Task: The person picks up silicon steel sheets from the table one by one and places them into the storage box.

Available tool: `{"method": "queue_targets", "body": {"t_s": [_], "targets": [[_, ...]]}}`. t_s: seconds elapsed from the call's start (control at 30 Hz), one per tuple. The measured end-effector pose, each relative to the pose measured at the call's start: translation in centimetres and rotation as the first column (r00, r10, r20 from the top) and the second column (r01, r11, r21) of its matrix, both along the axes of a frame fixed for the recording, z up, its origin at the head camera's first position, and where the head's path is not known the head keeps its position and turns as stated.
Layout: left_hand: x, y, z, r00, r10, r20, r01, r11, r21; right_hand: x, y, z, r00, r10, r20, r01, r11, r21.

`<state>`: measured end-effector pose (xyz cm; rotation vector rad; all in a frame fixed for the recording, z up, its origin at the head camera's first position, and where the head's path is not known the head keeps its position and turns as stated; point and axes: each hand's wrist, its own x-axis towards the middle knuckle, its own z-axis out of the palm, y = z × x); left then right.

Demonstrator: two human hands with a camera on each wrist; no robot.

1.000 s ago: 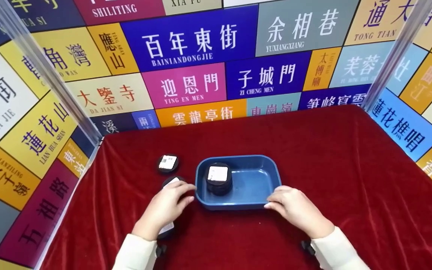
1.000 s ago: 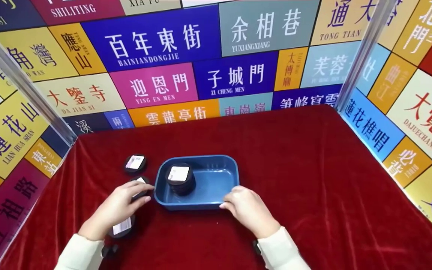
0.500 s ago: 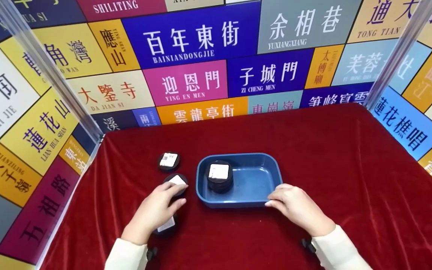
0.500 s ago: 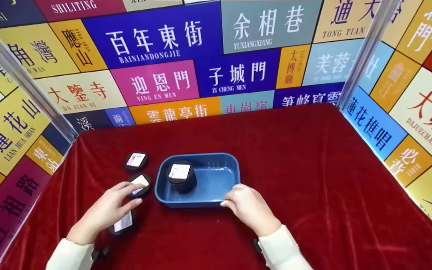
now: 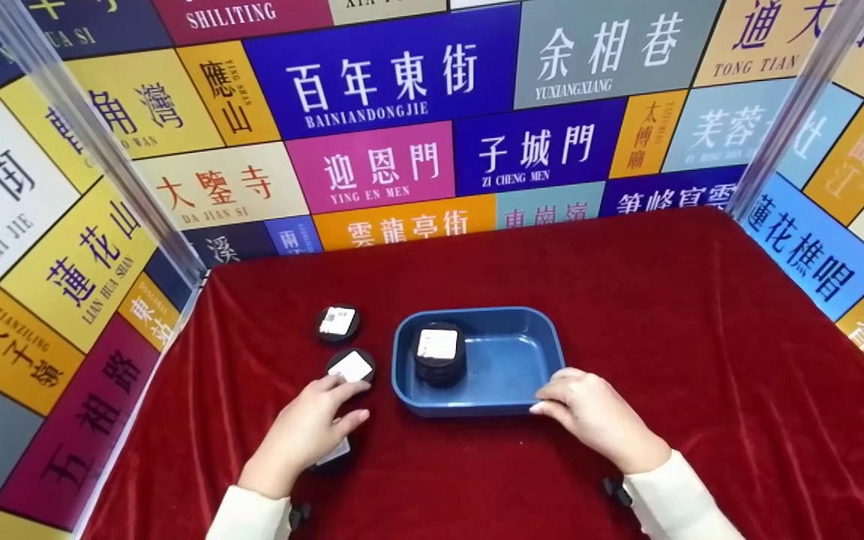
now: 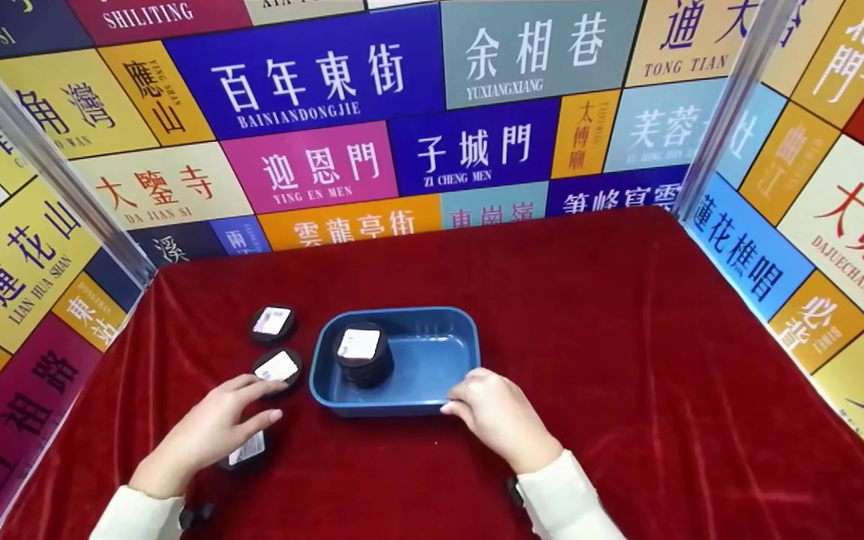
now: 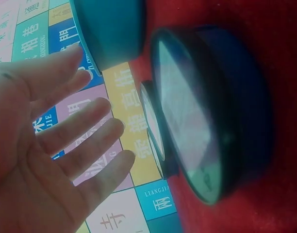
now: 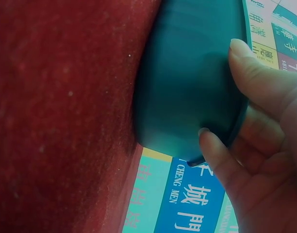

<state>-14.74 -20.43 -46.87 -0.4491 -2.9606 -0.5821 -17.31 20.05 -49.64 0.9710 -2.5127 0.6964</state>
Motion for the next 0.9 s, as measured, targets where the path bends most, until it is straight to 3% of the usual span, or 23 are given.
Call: {"method": "queue_targets", "body": {"t_s": [0.3, 0.6, 0.9], "targets": [[0.6, -0.4, -0.3, 1.000, -0.001, -0.005, 0.001, 1.000, -0.028, 0.1, 0.0, 0.2, 1.000, -0.002, 0.004, 0.002, 1.000, 0.000], [1.1, -0.8, -0.8, 0.999, 0.020, 0.048, -0.017, 0.998, -0.063, 0.0, 0.1, 0.0, 1.000, 0.022, -0.006, -0.022, 1.000, -0.022], [1.3, -1.0, -1.1, 0.999, 0.019, 0.049, -0.014, 0.996, -0.087, -0.1, 0.2, -0.1, 0.999, 0.038, 0.002, -0.037, 0.998, -0.042]]}}
